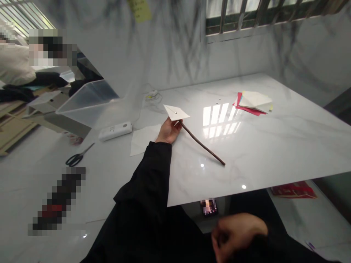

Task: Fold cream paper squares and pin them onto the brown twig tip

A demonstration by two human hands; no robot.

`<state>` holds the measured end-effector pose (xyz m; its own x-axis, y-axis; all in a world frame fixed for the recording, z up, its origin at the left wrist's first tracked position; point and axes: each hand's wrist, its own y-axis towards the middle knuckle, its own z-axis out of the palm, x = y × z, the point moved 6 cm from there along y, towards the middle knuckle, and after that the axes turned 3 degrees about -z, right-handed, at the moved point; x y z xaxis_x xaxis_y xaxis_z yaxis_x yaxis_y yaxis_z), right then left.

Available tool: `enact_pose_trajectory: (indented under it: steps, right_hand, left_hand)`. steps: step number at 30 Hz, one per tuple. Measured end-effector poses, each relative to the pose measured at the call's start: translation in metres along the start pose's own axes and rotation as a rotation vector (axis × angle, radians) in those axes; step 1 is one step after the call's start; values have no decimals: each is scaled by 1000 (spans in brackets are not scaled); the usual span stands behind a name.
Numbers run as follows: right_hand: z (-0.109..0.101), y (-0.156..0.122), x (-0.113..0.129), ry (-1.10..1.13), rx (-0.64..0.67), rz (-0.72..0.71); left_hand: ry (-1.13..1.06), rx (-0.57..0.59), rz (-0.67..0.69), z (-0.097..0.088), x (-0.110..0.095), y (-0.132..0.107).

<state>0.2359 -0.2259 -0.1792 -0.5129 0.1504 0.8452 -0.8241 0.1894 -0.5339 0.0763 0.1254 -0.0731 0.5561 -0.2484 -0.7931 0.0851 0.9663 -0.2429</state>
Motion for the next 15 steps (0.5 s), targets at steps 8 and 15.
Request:
enact_pose_trajectory:
  steps: [8, 15]
  right_hand:
    - [-28, 61, -126, -245, -880, 465]
    - [-31, 77, -116, -349, -743, 501]
  left_hand:
    - [12, 8, -2, 1, 2, 2]
    - [16, 16, -7, 1, 4, 4]
